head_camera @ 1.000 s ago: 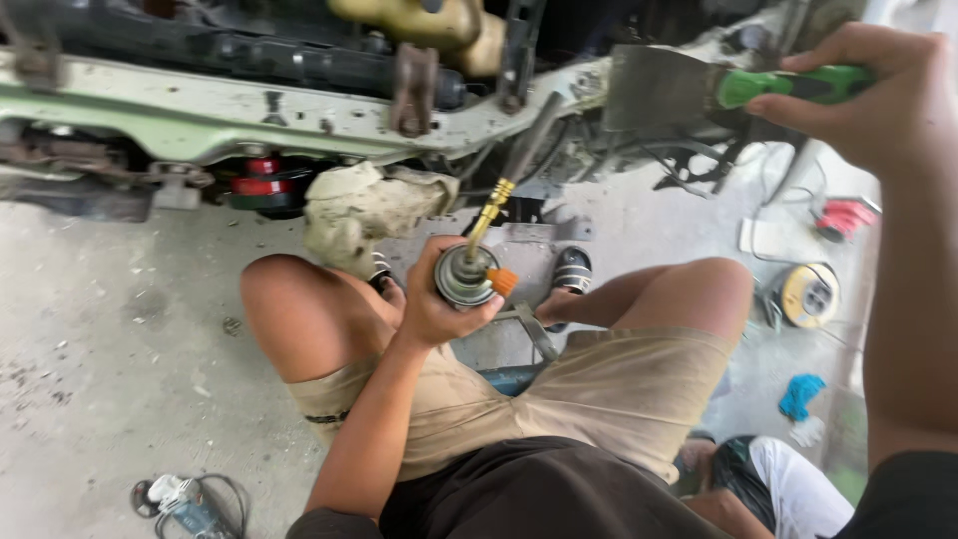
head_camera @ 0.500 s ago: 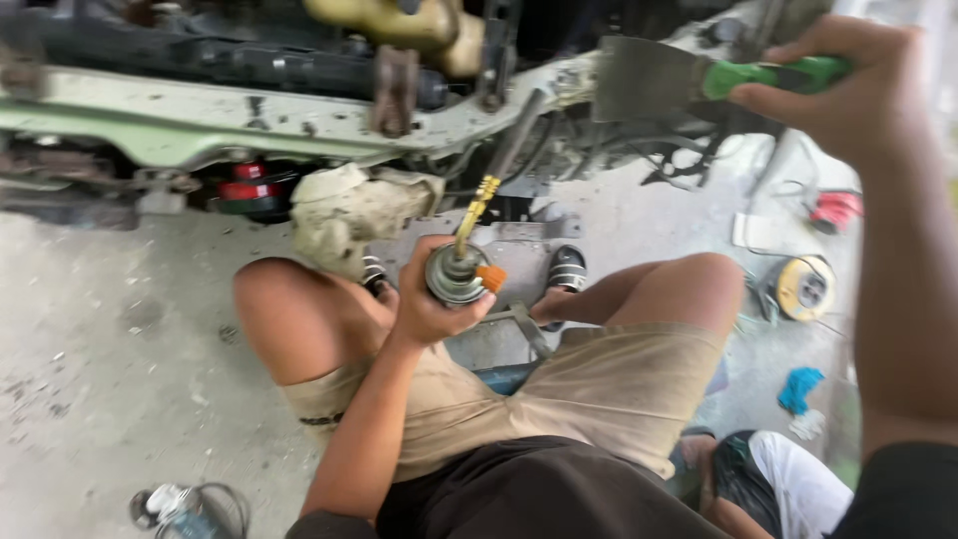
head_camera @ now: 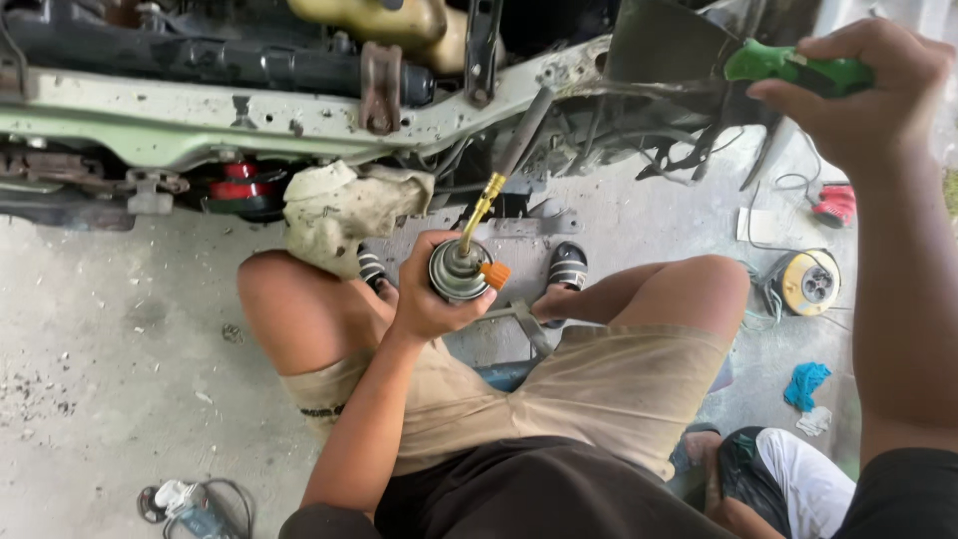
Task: The person uses a blowtorch to heat a metal part of a car's front frame. They hold the torch in one hand and a scraper in the other, applying heat to the area and occasionally scraping the surface.
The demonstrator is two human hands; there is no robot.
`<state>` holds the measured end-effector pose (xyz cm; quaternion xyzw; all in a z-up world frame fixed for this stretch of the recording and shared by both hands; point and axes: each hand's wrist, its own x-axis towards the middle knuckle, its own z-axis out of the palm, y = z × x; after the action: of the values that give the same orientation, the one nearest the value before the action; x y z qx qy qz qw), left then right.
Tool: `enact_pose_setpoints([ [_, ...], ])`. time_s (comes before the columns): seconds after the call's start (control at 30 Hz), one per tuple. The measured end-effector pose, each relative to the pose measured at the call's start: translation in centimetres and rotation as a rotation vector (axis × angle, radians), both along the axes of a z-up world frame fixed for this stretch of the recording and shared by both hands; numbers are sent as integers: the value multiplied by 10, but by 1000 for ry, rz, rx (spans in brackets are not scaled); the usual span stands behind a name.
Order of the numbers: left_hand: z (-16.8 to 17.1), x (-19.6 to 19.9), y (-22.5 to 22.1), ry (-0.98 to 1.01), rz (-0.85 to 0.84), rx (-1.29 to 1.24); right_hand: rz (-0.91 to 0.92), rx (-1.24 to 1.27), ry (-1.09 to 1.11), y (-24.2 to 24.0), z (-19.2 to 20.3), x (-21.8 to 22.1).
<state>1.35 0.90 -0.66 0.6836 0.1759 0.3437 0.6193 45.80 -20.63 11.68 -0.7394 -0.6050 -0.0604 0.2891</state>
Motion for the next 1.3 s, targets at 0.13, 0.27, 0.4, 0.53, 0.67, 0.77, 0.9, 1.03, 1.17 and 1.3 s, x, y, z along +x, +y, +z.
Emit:
enact_pose_setpoints([
  [0.13,-3,-4,2,-21,-3,-23,101,39,-192,14,-12,-40],
  [0.27,-1,-7,2,6,7,-4,-4,88,-279,4,-24,-78],
  [0.4,-1,-10,-1,59,-20,-58,-37,74,-137,-7,-33,-73],
  [0.53,-2,-12,-4,109,-22,-74,-1,82,-188,10,-28,-68],
  [0.67,-1,-16,-2,100,-26,-84,-2,85,-133,14,-35,-60],
  [0.77,-9,-12,-3,60,-39,-112,-29,69,-168,9,-32,-58],
  [0.9,-12,-15,-1,94,3,-97,27,85,-331,13,-23,-67],
  [1.03,-13,-17,-1,104,5,-58,36,115,-401,16,-22,-61],
  [1.17,-11,-17,0,98,2,-90,31,70,-538,21,-23,-60],
  [1.3,-13,-16,-1,85,0,-117,25,87,-545,27,-19,-65],
])
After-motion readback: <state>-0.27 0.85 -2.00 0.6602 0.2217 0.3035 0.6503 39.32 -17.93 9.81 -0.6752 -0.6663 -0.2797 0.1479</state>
